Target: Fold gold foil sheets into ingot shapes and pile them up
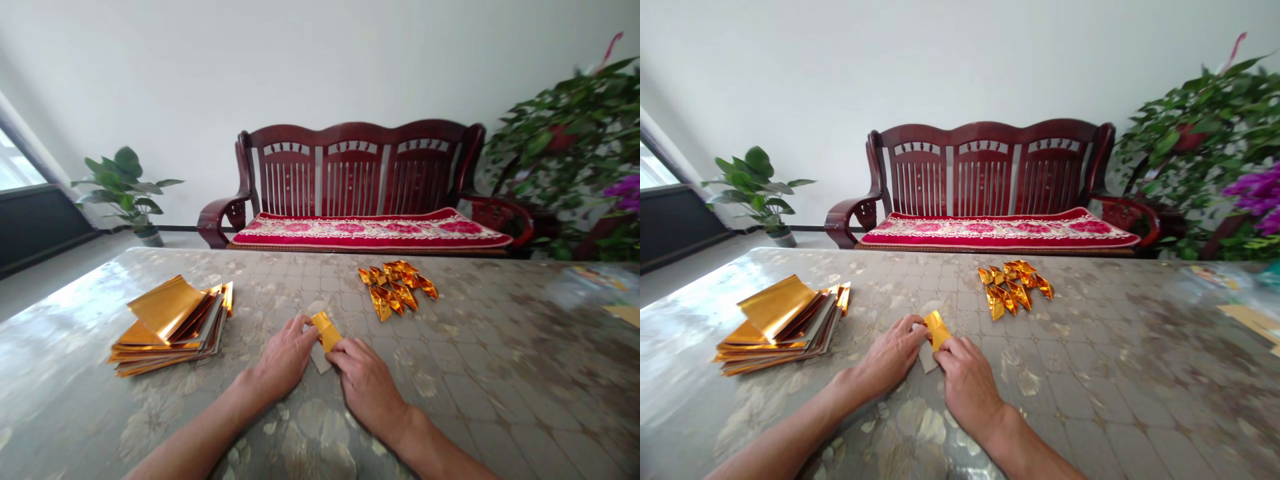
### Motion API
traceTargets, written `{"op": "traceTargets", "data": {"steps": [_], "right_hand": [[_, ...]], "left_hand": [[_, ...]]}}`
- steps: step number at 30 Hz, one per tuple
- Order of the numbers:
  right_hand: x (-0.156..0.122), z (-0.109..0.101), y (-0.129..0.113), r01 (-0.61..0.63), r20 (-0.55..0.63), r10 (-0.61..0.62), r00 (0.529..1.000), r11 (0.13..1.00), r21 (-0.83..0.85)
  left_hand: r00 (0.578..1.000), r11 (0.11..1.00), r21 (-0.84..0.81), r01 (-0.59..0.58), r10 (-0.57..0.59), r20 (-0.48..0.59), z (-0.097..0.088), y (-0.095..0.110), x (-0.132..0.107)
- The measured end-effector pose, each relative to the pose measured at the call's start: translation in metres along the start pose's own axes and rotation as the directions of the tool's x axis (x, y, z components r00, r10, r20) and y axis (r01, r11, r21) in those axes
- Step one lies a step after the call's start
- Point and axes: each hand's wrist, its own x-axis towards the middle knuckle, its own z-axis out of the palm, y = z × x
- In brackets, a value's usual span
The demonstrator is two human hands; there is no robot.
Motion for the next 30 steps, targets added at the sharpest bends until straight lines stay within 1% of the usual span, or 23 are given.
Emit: {"op": "traceTargets", "data": {"steps": [3, 6, 11, 14, 17, 20, 25, 30], "right_hand": [[0.003, 0.002, 0.002, -0.026, 0.019, 0.025, 0.999, 1.000, 0.014], [0.005, 0.003, 0.003, -0.046, 0.043, 0.045, 0.998, 0.998, 0.033], [0.008, 0.002, 0.003, -0.107, 0.062, 0.103, 0.993, 0.993, 0.053], [0.008, 0.002, 0.003, -0.116, 0.057, 0.112, 0.992, 0.992, 0.058], [0.008, 0.002, 0.003, -0.120, 0.052, 0.117, 0.992, 0.991, 0.065], [0.007, 0.001, 0.003, -0.103, 0.052, 0.099, 0.994, 0.992, 0.074], [0.005, 0.000, 0.003, -0.046, 0.037, 0.043, 0.998, 0.996, 0.072], [0.004, 0.001, 0.003, -0.016, 0.049, 0.013, 0.999, 0.998, 0.060]], "left_hand": [[0.999, 0.999, -0.026, -0.039, 0.040, 0.007, -0.003, -0.002, 0.003], [0.997, 0.998, -0.007, -0.069, 0.069, 0.024, -0.005, -0.001, 0.005], [0.996, 0.996, 0.052, -0.066, 0.063, 0.059, -0.007, 0.000, 0.005], [0.997, 0.996, 0.054, -0.073, 0.070, 0.044, -0.008, -0.002, 0.005], [0.995, 0.995, 0.031, -0.099, 0.099, -0.001, -0.007, -0.006, 0.005], [0.993, 0.993, 0.013, -0.114, 0.115, -0.037, -0.003, -0.009, 0.004], [0.991, 0.992, -0.028, -0.122, 0.120, -0.063, 0.003, -0.013, 0.004], [0.985, 0.983, -0.089, -0.160, 0.154, -0.076, 0.003, -0.016, 0.004]]}}
